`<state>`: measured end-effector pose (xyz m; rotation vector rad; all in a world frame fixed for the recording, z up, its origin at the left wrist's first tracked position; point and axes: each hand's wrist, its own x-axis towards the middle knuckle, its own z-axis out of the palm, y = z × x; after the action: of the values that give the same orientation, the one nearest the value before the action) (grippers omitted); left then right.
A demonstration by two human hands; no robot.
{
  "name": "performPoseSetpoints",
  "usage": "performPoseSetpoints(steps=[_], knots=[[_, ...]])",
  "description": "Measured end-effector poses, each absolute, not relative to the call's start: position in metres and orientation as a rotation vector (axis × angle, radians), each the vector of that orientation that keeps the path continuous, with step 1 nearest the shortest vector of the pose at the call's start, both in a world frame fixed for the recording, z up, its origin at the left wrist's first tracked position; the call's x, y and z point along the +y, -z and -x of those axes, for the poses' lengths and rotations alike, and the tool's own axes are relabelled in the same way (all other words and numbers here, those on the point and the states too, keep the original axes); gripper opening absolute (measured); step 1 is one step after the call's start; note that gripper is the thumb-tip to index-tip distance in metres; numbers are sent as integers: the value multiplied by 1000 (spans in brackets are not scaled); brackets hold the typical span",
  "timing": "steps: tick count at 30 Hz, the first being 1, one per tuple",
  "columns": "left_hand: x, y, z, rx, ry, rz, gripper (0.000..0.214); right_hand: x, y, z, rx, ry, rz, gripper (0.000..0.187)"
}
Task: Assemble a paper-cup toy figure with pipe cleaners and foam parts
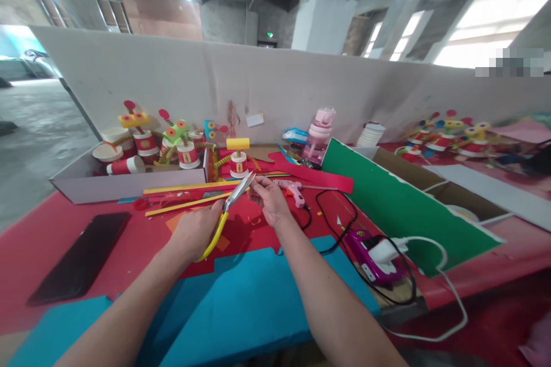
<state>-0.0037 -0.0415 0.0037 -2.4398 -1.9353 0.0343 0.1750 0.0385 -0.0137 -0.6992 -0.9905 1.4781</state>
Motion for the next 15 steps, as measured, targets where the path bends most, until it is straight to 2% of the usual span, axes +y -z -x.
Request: performPoseSetpoints(steps=[15], knots=[[-42, -4, 4, -1959, 11, 2429, 38, 38, 14, -176, -994, -1489, 728, 32]])
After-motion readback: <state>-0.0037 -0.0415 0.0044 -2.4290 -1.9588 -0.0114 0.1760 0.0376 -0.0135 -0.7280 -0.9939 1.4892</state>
